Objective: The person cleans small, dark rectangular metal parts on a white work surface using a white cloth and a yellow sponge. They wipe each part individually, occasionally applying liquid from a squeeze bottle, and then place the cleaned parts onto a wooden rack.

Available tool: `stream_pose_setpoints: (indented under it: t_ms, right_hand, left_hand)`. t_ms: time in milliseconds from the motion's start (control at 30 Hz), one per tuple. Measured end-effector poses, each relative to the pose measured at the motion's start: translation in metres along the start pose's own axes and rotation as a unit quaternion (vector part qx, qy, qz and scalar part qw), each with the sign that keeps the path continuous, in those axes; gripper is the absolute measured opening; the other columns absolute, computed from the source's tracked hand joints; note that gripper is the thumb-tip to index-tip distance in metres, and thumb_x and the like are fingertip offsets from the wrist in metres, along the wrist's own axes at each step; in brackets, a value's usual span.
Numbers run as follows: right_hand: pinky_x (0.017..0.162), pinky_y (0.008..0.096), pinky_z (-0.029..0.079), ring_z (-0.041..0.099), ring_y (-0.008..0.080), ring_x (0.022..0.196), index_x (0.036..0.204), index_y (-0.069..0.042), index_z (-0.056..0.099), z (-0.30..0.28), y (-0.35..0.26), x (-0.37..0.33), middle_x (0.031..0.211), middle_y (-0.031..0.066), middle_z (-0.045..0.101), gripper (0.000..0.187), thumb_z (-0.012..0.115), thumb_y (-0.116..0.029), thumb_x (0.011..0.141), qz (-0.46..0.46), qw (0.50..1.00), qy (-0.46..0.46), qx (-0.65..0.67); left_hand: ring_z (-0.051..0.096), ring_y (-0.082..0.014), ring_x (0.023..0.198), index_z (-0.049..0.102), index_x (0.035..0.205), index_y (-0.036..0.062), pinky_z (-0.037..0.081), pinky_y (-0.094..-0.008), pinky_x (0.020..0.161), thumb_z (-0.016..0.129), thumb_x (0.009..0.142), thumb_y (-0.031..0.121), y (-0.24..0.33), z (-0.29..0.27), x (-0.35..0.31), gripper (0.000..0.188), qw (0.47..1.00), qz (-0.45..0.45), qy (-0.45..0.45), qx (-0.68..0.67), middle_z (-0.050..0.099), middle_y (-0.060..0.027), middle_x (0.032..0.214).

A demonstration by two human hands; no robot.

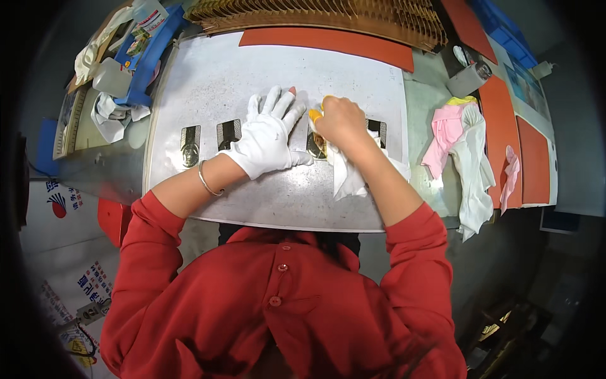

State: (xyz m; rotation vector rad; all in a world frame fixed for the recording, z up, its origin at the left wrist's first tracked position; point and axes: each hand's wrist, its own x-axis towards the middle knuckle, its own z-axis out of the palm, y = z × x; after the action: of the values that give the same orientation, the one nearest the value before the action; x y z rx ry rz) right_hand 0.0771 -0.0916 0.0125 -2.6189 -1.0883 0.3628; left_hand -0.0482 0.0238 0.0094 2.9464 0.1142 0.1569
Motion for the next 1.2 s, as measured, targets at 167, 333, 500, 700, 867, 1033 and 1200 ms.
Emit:
stream_pose_setpoints:
  t_ms: [167, 333, 500, 700, 867, 1033, 1200]
  right_hand:
    - [0.067, 0.0442, 0.048, 0.061, 0.0380, 0.072, 0.075, 0.004, 0.060, 0.005, -0.002, -0.019, 0.074, 0.0247, 0.061, 0.018, 0.057, -0.012, 0.069, 0.000, 1.000, -0.002, -0.012]
    - [0.064, 0.0464, 0.047, 0.060, 0.0393, 0.068, 0.073, 0.005, 0.058, 0.006, -0.012, -0.040, 0.069, 0.0255, 0.060, 0.020, 0.058, -0.015, 0.071, -0.003, 1.000, 0.013, -0.010]
    - [0.060, 0.0467, 0.047, 0.059, 0.0402, 0.062, 0.071, 0.005, 0.056, 0.015, -0.009, -0.062, 0.064, 0.0251, 0.058, 0.022, 0.059, -0.018, 0.073, -0.026, 1.000, 0.011, -0.007]
    - [0.059, 0.0468, 0.046, 0.059, 0.0388, 0.062, 0.072, 0.004, 0.056, 0.019, -0.012, -0.087, 0.063, 0.0246, 0.058, 0.025, 0.060, -0.020, 0.074, -0.035, 0.999, 0.018, 0.005]
    - [0.060, 0.0462, 0.046, 0.059, 0.0388, 0.063, 0.076, 0.004, 0.056, 0.012, -0.015, -0.097, 0.063, 0.0243, 0.058, 0.027, 0.060, -0.023, 0.075, -0.052, 0.999, -0.012, -0.001]
    - [0.063, 0.0443, 0.046, 0.060, 0.0376, 0.068, 0.080, 0.003, 0.059, -0.018, -0.035, -0.071, 0.070, 0.0227, 0.060, 0.027, 0.059, -0.024, 0.074, -0.063, 0.998, 0.005, 0.002]
    - [0.067, 0.0421, 0.046, 0.060, 0.0362, 0.074, 0.086, 0.004, 0.061, -0.002, -0.060, -0.011, 0.076, 0.0228, 0.061, 0.027, 0.058, -0.020, 0.073, -0.108, 0.994, -0.005, 0.012]
  left_hand:
    - [0.023, -0.0383, 0.128, 0.045, 0.125, 0.0064, 0.015, -0.0559, 0.101, 0.065, 0.062, 0.053, -0.001, 0.002, 0.002, 0.080, 0.998, 0.053, 0.030, -0.003, 0.031, -0.0175, 0.137]
    - [0.021, -0.0383, 0.129, 0.042, 0.126, 0.0013, 0.015, -0.0579, 0.101, 0.059, 0.068, 0.056, -0.006, -0.001, 0.004, 0.081, 0.994, 0.110, 0.009, 0.022, 0.029, -0.0168, 0.138]
    - [0.017, -0.0357, 0.132, 0.037, 0.128, -0.0021, 0.014, -0.0605, 0.101, 0.060, 0.060, 0.066, -0.006, -0.012, 0.008, 0.099, 0.990, 0.126, -0.062, 0.034, 0.026, -0.0153, 0.140]
    - [0.017, -0.0344, 0.132, 0.035, 0.129, -0.0009, 0.015, -0.0568, 0.102, 0.068, 0.048, 0.067, -0.006, -0.016, 0.011, 0.111, 0.987, 0.124, -0.093, 0.043, 0.025, -0.0168, 0.140]
    - [0.020, -0.0354, 0.130, 0.035, 0.128, 0.0018, 0.017, -0.0527, 0.103, 0.071, 0.048, 0.062, -0.019, -0.026, -0.001, 0.106, 0.993, 0.084, -0.078, 0.014, 0.029, -0.0218, 0.136]
    - [0.026, -0.0369, 0.127, 0.038, 0.123, 0.0014, 0.017, -0.0534, 0.102, 0.073, 0.051, 0.056, -0.047, -0.040, -0.037, 0.097, 0.999, 0.000, -0.025, 0.027, 0.034, -0.0208, 0.133]
    - [0.029, -0.0363, 0.125, 0.042, 0.122, 0.0002, 0.021, -0.0553, 0.098, 0.065, 0.055, 0.064, -0.047, -0.020, -0.063, 0.095, 0.996, -0.031, 0.047, 0.072, 0.036, -0.0200, 0.132]
